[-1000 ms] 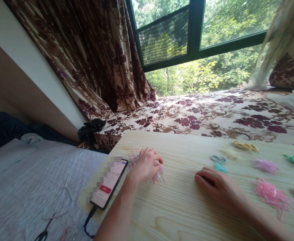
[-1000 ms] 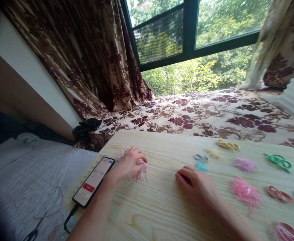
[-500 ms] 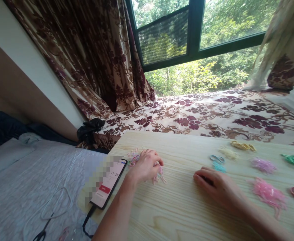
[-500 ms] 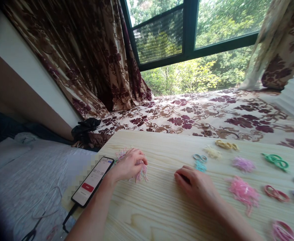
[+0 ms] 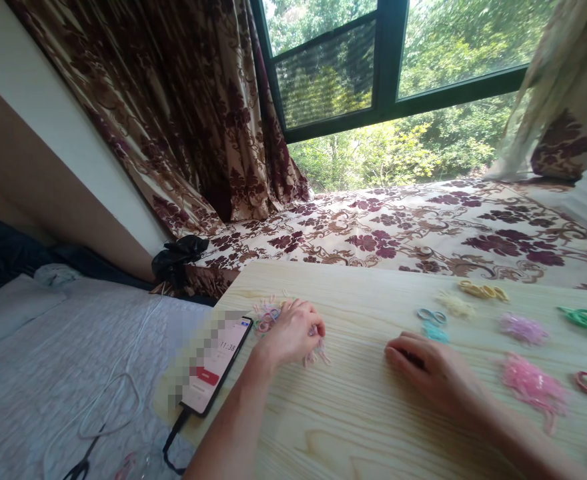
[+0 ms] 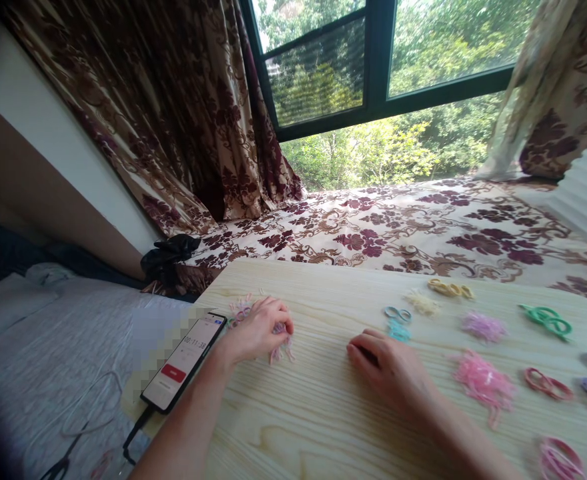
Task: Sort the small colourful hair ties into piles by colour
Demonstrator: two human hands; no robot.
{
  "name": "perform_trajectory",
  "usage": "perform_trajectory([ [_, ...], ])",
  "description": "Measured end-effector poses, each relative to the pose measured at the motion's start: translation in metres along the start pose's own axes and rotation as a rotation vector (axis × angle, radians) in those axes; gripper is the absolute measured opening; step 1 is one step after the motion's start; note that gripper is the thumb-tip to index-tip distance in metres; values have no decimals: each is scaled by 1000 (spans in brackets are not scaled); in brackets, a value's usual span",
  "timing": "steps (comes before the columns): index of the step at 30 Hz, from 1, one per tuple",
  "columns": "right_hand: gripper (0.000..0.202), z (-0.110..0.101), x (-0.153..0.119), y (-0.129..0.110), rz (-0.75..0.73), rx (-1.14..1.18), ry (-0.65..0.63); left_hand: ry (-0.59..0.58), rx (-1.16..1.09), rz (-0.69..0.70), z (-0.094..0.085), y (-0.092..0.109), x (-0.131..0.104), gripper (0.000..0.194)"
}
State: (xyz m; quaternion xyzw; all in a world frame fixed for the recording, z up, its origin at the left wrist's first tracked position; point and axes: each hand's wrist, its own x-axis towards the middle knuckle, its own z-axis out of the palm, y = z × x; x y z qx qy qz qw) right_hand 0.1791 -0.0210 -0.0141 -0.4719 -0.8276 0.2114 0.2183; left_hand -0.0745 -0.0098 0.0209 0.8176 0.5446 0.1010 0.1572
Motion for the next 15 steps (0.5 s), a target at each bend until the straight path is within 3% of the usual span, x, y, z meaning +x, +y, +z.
perform_trajectory([
  [15,35,5,-1,6,-10,-3,6,91,-193,-54,-3,10,1,16],
])
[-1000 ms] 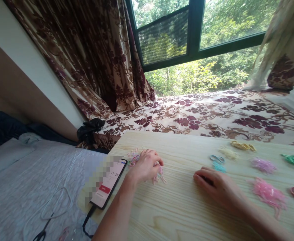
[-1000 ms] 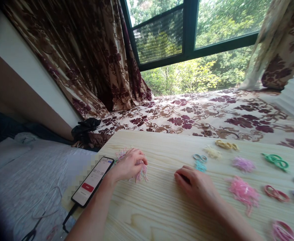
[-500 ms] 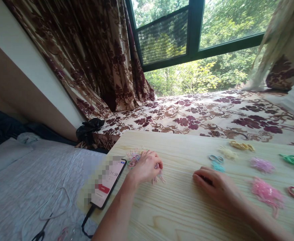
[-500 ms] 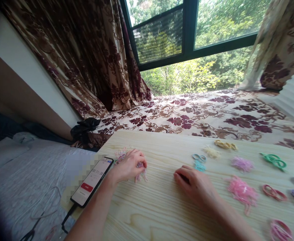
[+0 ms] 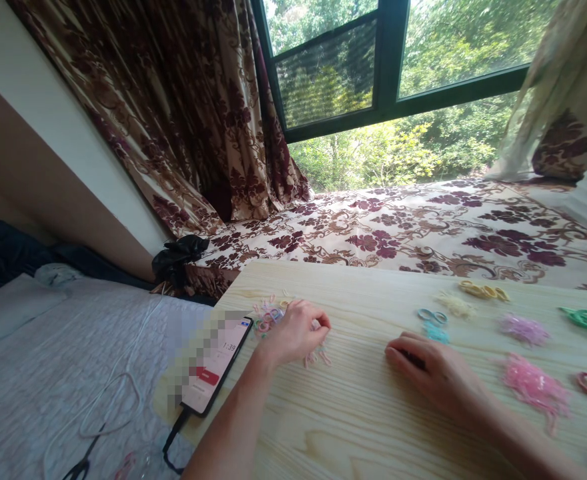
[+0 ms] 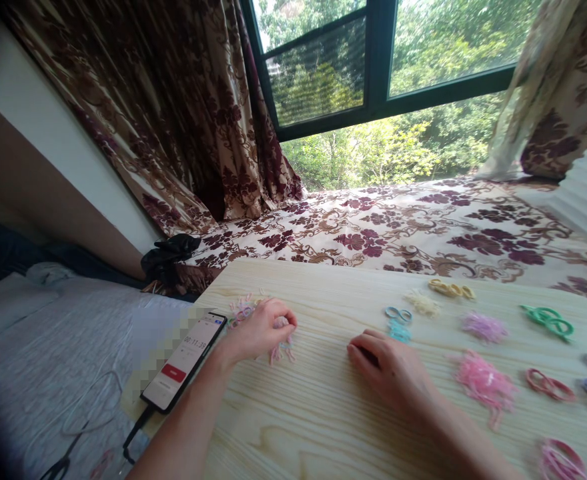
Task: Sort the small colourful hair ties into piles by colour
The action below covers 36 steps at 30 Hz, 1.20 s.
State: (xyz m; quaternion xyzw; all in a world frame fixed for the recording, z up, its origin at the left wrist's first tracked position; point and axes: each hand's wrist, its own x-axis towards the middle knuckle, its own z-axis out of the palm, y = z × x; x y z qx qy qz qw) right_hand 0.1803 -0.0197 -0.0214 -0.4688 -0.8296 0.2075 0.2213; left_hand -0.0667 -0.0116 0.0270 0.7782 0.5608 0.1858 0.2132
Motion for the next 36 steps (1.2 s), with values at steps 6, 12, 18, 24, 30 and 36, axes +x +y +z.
perform_trajectory([
  [6,35,-2,0,-1,14,7,-3,-66,-175,-64,8,11,1,14],
  [12,33,-2,-1,-15,22,184,72,-124,-329,-72,20,25,-2,19],
  [18,27,5,-4,-23,45,227,75,-178,-437,-55,26,33,-3,21],
  [24,25,-2,-4,-28,46,258,-10,-175,-468,-82,27,33,-3,20],
  [30,28,-3,-3,-27,46,275,4,-201,-474,-123,29,34,-4,21],
  [36,30,-1,-2,-22,12,255,-1,-218,-519,-146,30,36,-4,22],
])
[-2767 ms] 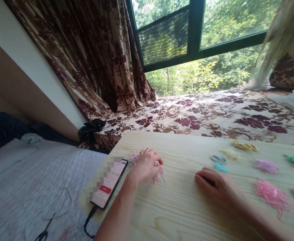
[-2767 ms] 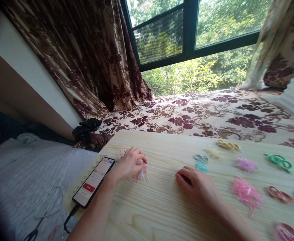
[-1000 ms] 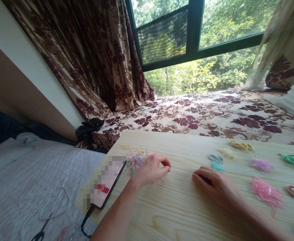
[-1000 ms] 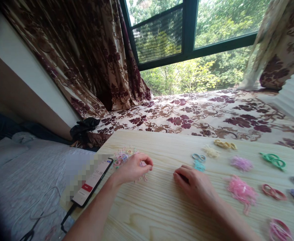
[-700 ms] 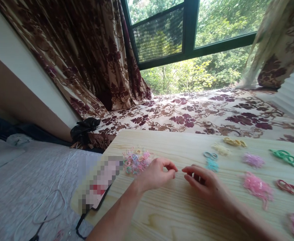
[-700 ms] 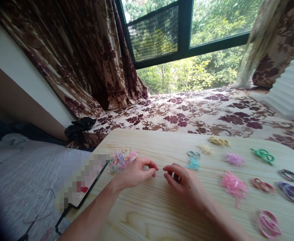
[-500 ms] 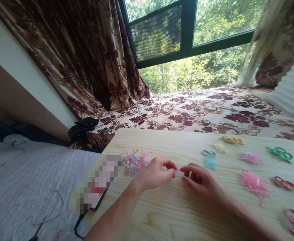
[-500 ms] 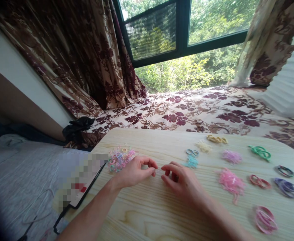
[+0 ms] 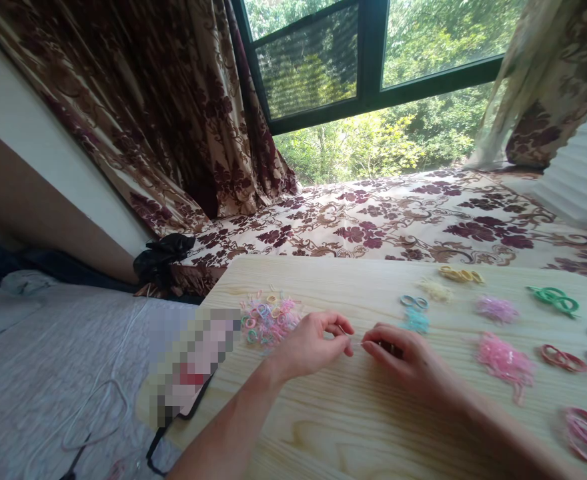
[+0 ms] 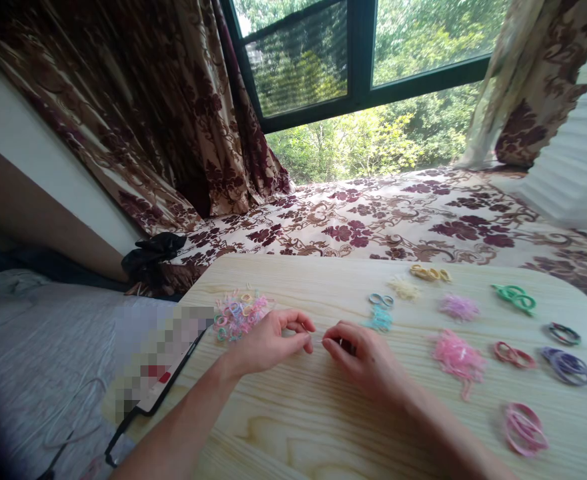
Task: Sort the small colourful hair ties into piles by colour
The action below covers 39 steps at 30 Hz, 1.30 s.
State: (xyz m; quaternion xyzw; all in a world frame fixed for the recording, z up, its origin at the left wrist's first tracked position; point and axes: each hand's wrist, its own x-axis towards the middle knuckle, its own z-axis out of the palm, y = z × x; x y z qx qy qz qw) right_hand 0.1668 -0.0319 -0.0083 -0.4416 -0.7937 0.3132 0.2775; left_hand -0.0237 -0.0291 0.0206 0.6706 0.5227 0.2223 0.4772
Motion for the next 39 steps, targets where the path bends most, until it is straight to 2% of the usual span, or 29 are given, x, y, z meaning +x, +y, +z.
perform_trajectory([
  [8,33,-4,0,-5,38,7,-15,-19,-21,-44,-1,1,0,27],
  [13,33,-4,1,-3,55,64,-8,-19,-4,14,-1,0,1,26],
  [17,32,-2,0,-1,60,99,14,10,143,117,1,1,0,29],
  [22,29,0,0,2,70,107,56,33,289,194,6,0,0,26],
  [26,27,2,0,2,66,131,105,91,245,210,10,-5,4,24],
  [32,23,10,3,2,92,147,246,189,207,251,20,-18,15,23],
  [39,23,16,1,4,85,139,274,215,213,291,22,-23,14,21],
])
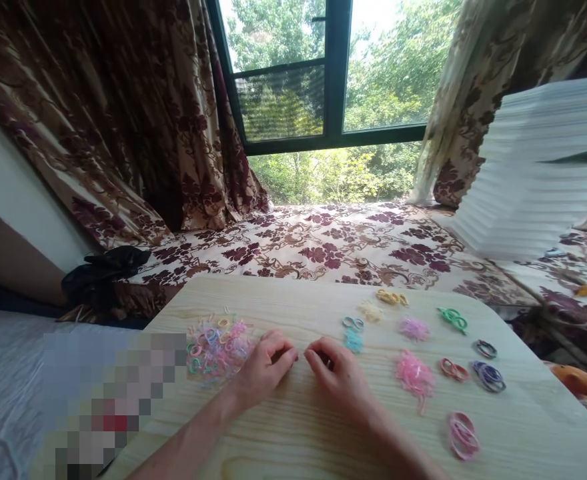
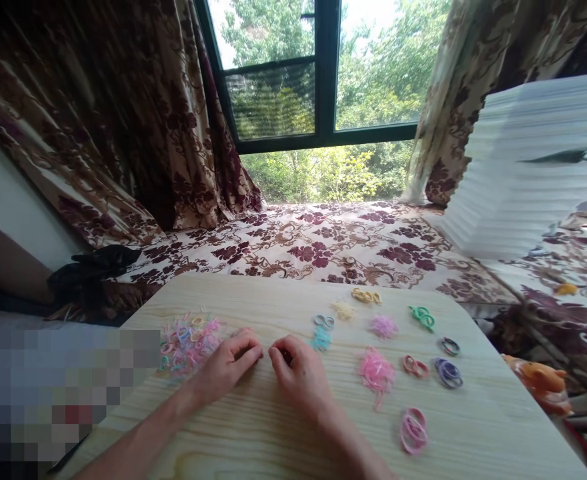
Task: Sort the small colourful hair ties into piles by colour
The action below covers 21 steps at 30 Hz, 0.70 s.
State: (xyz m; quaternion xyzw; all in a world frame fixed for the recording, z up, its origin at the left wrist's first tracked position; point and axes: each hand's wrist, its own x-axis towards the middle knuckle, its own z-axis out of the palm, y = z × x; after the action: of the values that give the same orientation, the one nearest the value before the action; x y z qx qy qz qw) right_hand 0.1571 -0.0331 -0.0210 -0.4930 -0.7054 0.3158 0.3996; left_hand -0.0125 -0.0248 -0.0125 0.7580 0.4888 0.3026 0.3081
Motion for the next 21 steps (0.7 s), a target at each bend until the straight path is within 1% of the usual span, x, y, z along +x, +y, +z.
perform_trajectory([
  [6,22,4,-4,1,-30,-47,38,9,9,25,2,-3,-5,22],
  [15,20,1,2,1,-21,-102,71,72,-7,25,6,-6,4,23],
  [21,20,3,3,-4,5,-125,132,114,-4,38,12,-10,6,26],
])
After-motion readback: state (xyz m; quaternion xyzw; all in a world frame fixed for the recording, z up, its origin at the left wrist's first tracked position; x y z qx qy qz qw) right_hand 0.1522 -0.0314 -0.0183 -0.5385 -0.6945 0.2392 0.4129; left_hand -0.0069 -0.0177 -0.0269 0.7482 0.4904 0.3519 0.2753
